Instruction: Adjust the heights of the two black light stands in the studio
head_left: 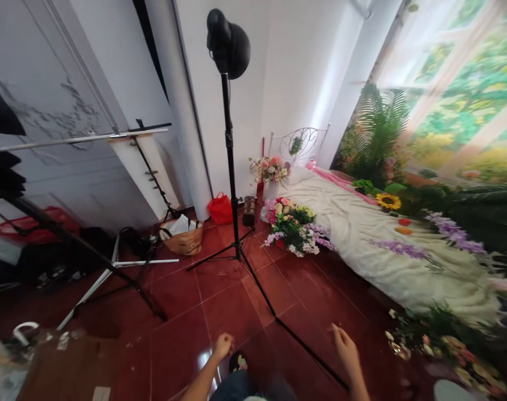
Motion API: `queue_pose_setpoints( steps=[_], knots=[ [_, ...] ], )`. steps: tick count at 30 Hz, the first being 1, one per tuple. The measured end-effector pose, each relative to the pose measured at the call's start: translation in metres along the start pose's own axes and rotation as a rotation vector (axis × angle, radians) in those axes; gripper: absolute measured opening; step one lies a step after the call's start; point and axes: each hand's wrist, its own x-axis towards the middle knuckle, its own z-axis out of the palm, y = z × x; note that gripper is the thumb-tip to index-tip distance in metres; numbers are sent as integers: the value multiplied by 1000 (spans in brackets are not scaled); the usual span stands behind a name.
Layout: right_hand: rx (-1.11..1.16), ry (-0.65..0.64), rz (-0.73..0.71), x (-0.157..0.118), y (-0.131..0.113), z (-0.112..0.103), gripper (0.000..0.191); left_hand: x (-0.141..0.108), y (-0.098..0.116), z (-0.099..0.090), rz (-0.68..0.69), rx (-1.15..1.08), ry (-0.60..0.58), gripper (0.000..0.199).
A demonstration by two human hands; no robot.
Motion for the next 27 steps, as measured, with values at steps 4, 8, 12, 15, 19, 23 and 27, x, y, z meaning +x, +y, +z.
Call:
queue_pose_setpoints(
  steps=[4,8,12,15,19,23,27],
  knots=[
    [5,-410,-221,4,-83,120,60,64,23,-3,139,-114,-88,19],
    [-34,-671,-330,18,-131,184,53,116,57,-23,276,-147,-110,19],
    [-140,-831,-473,57,-162,223,48,157,103,-72,439,-152,-58,22],
    [-200,-916,-534,101,-186,251,47,185,169,-122,557,-118,32,23],
    [-291,-958,-615,170,-231,286,44,213,309,-187,755,-13,183,22],
    [-395,-981,-764,241,-288,317,37,226,478,-229,997,-42,333,24],
    [-558,-908,-813,312,-347,349,23,219,610,-245,1134,-118,518,70]
  ],
)
